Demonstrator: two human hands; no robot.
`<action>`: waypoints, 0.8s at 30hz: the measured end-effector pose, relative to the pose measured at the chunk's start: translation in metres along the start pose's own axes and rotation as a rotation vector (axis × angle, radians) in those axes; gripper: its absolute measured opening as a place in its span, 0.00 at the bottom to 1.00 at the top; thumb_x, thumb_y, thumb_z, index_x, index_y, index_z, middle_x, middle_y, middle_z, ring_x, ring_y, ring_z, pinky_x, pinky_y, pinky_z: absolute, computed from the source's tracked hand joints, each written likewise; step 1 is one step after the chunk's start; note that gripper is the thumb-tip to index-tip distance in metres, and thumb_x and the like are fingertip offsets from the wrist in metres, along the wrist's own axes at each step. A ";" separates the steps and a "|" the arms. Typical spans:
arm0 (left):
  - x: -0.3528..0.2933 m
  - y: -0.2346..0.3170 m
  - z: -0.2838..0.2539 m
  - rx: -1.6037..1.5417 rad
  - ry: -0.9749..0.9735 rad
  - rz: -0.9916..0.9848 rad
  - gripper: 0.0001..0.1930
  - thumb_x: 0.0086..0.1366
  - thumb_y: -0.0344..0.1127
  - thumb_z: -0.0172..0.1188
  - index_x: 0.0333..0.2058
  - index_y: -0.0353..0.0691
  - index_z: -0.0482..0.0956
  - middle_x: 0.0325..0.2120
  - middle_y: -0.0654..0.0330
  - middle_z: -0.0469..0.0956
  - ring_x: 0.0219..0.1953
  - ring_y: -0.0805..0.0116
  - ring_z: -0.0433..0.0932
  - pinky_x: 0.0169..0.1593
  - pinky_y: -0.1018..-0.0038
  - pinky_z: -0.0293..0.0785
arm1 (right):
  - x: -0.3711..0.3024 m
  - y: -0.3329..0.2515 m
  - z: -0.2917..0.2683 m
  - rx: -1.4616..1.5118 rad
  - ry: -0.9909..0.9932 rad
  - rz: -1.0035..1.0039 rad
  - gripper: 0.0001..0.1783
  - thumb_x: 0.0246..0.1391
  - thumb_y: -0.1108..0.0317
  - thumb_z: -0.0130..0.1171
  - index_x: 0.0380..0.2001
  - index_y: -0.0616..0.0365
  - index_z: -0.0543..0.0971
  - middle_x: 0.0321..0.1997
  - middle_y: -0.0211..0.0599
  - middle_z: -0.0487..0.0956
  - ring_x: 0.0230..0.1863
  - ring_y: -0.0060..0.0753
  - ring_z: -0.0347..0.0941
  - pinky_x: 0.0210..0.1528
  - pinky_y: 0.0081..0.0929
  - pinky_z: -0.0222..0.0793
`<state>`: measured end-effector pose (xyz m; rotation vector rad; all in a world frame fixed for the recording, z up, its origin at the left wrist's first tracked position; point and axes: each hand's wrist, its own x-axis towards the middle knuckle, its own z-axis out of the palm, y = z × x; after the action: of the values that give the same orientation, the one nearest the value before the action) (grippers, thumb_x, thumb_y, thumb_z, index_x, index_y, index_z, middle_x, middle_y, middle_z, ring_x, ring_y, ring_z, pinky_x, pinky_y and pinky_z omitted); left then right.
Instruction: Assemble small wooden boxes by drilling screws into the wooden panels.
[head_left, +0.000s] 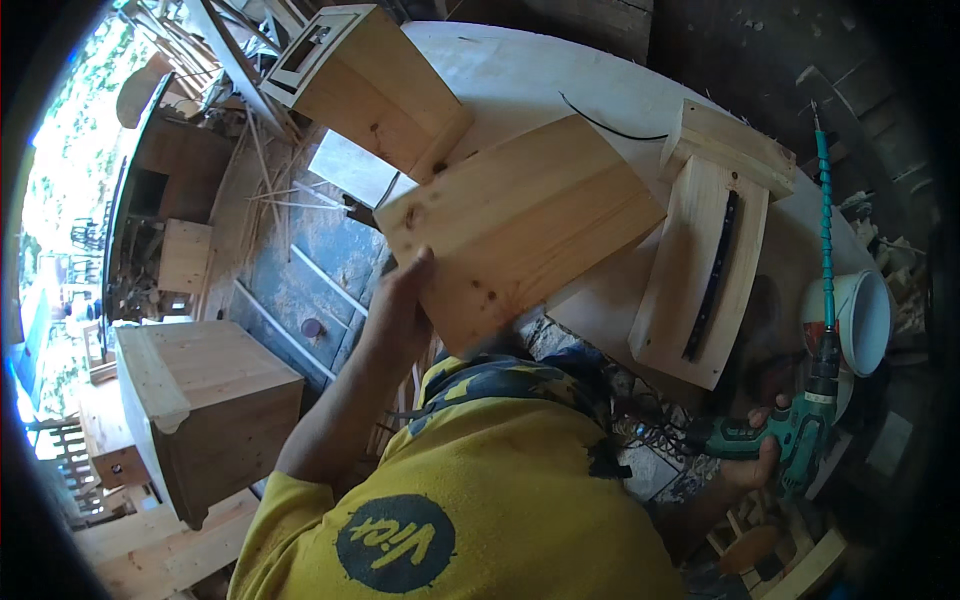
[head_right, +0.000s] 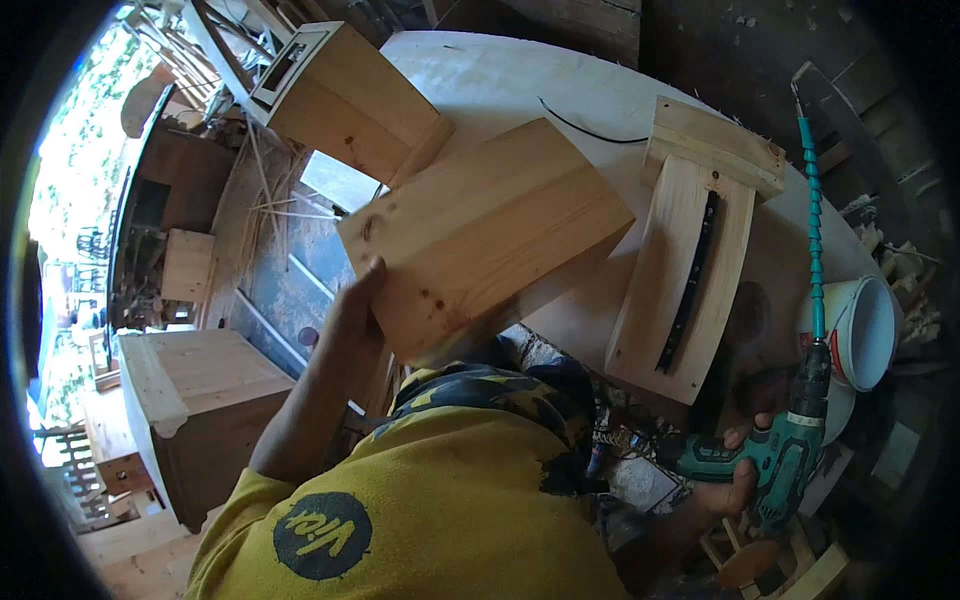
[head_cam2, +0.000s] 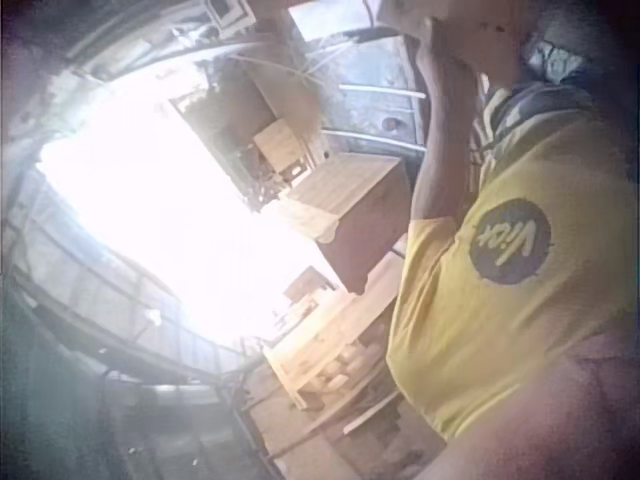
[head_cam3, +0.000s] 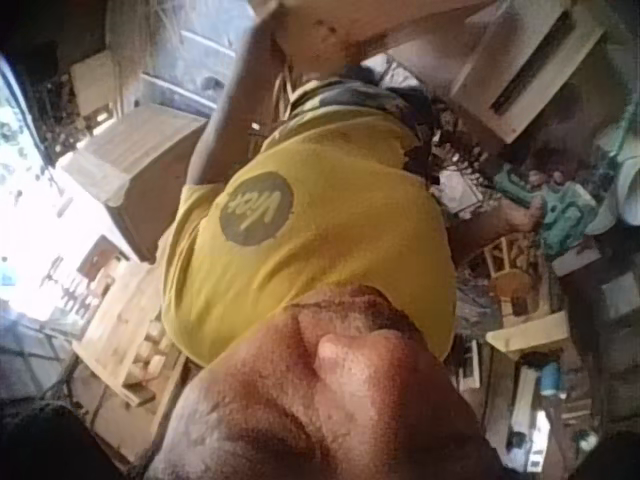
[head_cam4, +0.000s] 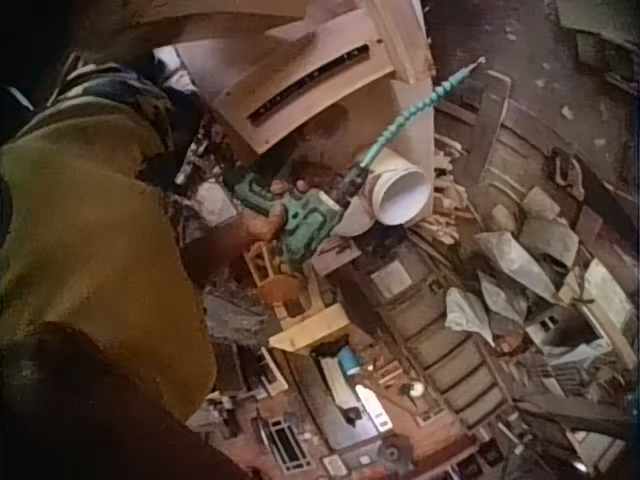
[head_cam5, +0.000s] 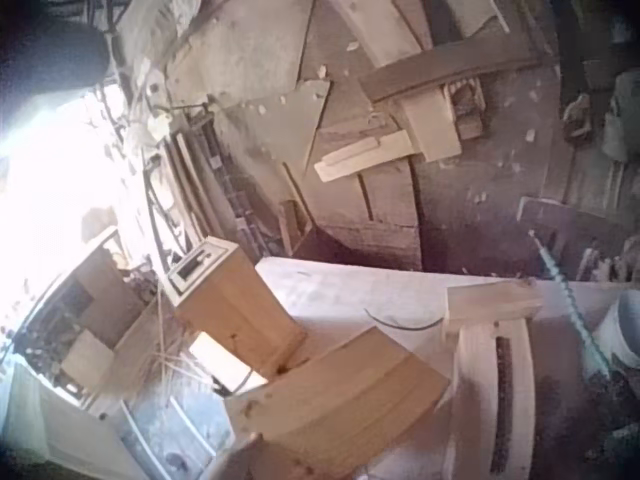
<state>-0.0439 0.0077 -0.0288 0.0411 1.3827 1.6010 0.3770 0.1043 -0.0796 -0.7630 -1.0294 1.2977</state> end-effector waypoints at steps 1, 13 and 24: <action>-0.001 -0.004 -0.006 -0.009 -0.013 -0.012 0.25 0.63 0.45 0.50 0.52 0.32 0.63 0.47 0.50 0.70 0.50 0.57 0.71 0.54 0.60 0.66 | -0.004 -0.001 0.007 -0.018 0.004 -0.007 0.30 0.44 0.72 0.49 0.53 0.64 0.58 0.50 0.43 0.65 0.38 0.31 0.63 0.44 0.28 0.62; 0.006 -0.057 -0.066 -0.448 -0.311 -0.393 0.28 0.62 0.44 0.52 0.56 0.38 0.56 0.52 0.55 0.65 0.55 0.60 0.65 0.60 0.59 0.58 | -0.123 -0.035 0.099 0.091 0.070 0.156 0.27 0.49 0.68 0.50 0.53 0.63 0.59 0.39 0.42 0.68 0.36 0.31 0.63 0.46 0.33 0.61; 0.018 -0.101 -0.043 -0.581 -0.403 -0.289 0.25 0.64 0.39 0.50 0.56 0.38 0.54 0.53 0.53 0.64 0.55 0.58 0.65 0.60 0.58 0.59 | -0.184 -0.046 0.109 -0.151 0.147 0.021 0.34 0.45 0.68 0.51 0.56 0.63 0.54 0.50 0.45 0.65 0.37 0.31 0.66 0.41 0.30 0.68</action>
<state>-0.0152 -0.0251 -0.1307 -0.1678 0.5586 1.5823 0.3012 -0.0944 -0.0280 -0.9721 -1.0107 1.1725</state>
